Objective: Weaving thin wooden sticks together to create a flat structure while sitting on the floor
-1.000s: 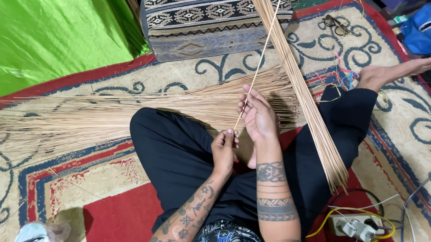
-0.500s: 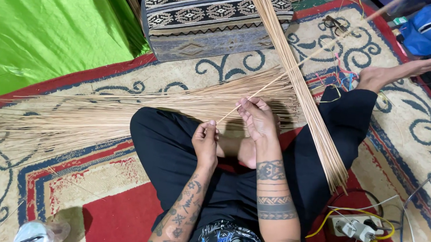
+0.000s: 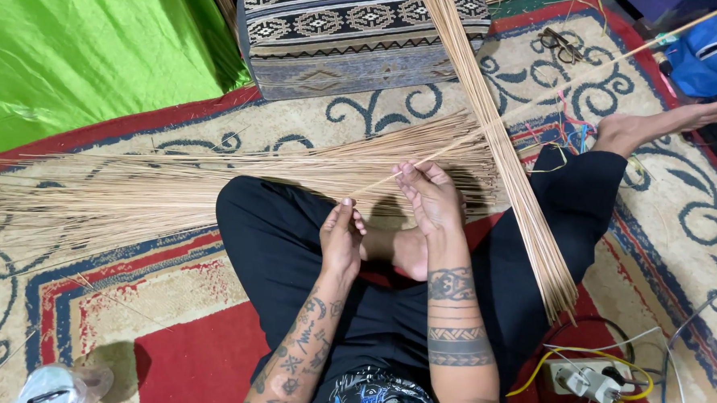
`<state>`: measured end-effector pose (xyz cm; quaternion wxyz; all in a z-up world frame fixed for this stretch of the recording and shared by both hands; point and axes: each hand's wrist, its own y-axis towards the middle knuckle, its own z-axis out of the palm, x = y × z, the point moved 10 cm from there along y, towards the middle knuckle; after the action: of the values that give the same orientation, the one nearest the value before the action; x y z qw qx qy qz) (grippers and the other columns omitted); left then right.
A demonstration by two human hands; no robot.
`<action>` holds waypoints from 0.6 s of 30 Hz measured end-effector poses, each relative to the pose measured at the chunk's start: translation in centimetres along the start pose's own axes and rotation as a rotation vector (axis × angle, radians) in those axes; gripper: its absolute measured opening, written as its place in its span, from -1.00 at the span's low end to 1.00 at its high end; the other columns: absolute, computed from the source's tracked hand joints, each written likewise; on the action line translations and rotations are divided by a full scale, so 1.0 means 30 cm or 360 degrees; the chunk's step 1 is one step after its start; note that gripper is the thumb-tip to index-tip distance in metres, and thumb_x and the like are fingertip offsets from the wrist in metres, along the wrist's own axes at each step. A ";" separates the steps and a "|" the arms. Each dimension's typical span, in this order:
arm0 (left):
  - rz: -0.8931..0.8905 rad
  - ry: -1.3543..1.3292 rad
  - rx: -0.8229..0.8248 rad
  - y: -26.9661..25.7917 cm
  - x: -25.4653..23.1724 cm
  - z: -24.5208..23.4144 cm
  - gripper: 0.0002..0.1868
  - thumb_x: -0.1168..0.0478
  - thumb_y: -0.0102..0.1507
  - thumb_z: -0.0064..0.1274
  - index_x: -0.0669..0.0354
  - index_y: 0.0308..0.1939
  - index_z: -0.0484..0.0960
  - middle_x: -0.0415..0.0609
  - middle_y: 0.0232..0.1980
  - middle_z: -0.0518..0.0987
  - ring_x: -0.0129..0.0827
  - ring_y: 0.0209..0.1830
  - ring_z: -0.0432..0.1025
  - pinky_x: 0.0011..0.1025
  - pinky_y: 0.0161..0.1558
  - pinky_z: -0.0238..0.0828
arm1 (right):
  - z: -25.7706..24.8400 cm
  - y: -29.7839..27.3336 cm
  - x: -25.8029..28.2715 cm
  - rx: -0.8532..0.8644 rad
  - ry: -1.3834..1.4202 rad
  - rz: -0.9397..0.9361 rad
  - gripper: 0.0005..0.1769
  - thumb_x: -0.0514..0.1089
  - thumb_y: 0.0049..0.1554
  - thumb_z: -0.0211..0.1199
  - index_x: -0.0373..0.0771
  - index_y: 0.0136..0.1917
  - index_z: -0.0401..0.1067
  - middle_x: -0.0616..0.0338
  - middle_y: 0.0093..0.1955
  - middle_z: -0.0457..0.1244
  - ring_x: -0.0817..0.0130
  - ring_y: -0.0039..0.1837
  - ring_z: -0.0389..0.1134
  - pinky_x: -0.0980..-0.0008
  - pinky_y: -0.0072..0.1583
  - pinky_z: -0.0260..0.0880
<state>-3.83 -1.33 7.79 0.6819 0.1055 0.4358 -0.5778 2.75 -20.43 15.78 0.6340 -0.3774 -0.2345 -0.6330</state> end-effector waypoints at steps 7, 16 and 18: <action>-0.0035 0.0051 0.0030 -0.052 -0.046 0.041 -0.73 0.12 0.35 0.15 0.20 0.03 0.64 -0.10 -0.29 0.61 -0.53 -0.49 0.45 -0.65 -0.49 0.41 | 0.017 -0.026 0.022 -0.0024 -0.0073 -0.0052 -0.75 -0.24 0.04 0.55 -0.13 -0.18 0.46 0.31 -0.19 0.32 0.41 -0.11 0.50 0.46 0.07 0.59; -0.0019 0.0129 -0.0226 -0.012 0.006 -0.056 -0.55 0.14 0.24 0.32 0.18 0.08 0.46 -0.16 -0.22 0.45 -0.48 -0.46 0.44 -0.68 -0.51 0.32 | 0.048 -0.023 0.043 0.0084 -0.0089 -0.0137 -0.82 -0.18 0.20 0.35 -0.13 0.10 0.51 0.19 0.07 0.42 0.34 0.15 0.50 0.47 0.18 0.52; -0.0039 0.0108 -0.0051 -0.026 -0.015 -0.011 -0.58 0.11 0.33 0.19 0.20 0.18 0.50 -0.04 -0.01 0.61 -0.38 -0.19 0.56 -0.60 -0.30 0.38 | 0.058 -0.030 0.051 0.0119 -0.0085 -0.0144 -0.83 -0.20 0.23 0.30 -0.16 0.12 0.49 0.12 0.09 0.43 0.28 0.17 0.50 0.47 0.18 0.52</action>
<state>-4.66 -1.05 8.19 0.6612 0.1087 0.4692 -0.5752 2.32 -19.96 18.19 0.6118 -0.3591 -0.2916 -0.6416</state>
